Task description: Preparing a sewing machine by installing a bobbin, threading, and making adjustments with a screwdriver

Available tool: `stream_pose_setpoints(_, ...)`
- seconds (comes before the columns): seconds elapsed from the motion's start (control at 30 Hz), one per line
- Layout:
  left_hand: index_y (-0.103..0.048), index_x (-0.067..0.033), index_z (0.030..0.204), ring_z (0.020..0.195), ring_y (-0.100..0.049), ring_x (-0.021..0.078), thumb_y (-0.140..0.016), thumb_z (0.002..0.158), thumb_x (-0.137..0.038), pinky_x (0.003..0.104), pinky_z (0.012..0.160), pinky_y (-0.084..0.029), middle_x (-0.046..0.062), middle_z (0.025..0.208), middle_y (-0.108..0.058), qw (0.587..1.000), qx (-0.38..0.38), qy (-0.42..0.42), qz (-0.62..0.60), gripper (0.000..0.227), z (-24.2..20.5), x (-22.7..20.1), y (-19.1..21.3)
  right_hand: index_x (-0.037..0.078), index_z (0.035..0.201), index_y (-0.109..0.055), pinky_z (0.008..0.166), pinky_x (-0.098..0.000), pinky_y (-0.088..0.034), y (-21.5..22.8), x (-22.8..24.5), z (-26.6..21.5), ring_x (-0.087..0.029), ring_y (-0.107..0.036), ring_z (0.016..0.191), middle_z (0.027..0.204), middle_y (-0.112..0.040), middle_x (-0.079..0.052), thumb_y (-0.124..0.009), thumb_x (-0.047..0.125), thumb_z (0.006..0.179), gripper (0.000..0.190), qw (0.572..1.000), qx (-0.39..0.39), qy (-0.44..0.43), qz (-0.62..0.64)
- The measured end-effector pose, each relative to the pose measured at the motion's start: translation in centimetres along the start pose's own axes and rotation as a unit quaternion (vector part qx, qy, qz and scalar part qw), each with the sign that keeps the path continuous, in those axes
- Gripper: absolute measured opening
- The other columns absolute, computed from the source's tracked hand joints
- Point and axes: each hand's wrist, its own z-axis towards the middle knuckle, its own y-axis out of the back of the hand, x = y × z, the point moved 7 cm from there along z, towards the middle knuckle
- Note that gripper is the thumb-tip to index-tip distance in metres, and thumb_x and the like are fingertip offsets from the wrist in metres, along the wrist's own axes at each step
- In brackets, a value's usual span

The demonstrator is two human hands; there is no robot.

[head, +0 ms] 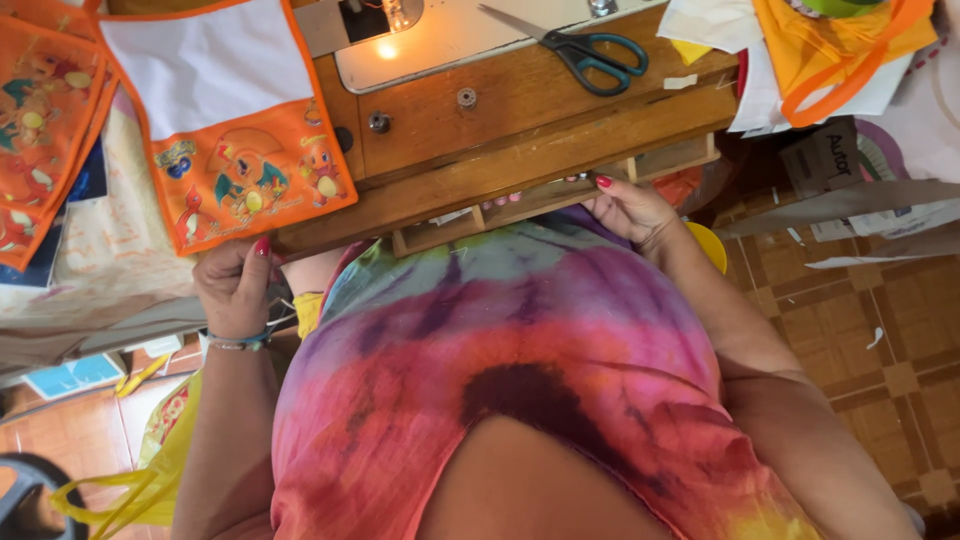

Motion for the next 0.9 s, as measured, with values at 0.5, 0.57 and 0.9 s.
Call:
stream_pose_setpoints(0.5,-0.069,-0.0043,0.086,0.074,-0.058,0.0093,-0.062,0.113,-0.014,0.025,0.070,-0.045,0.006,0.082,-0.068,0.999,0.001,-0.006,0.042,0.030,0.0,0.7,0.3,-0.007,0.140,-0.055,0.125,-0.0419,-0.039,0.4,-1.2,0.3,-0.027,-0.060,0.133,0.141,-0.062,-0.019,-0.077,0.021,0.091,0.061,0.999,0.008,0.010,0.039)
stream_pose_setpoints(0.57,-0.069,-0.0043,0.085,0.070,-0.056,0.0086,-0.062,0.112,-0.014,0.024,0.067,-0.044,0.004,0.077,-0.066,0.999,0.000,-0.005,0.033,0.030,0.0,0.8,0.3,-0.008,0.138,-0.057,0.124,-0.0414,-0.041,0.3,-1.4,0.4,-0.029,-0.061,0.132,0.139,-0.063,-0.021,-0.074,0.022,0.092,0.058,0.999,-0.019,-0.001,0.027)
stream_pose_setpoints(0.9,-0.055,-0.0068,0.070,0.071,-0.062,0.0142,-0.057,0.114,-0.010,0.026,0.064,-0.044,0.005,0.065,-0.056,0.999,0.010,-0.015,0.037,0.044,0.0,-1.0,-0.4,-0.001,0.098,-0.068,0.048,-0.0294,-0.060,0.1,2.9,-5.8,-0.027,-0.079,0.071,0.086,-0.077,-0.023,-0.073,0.005,0.093,0.009,0.942,-0.141,0.023,-0.305)
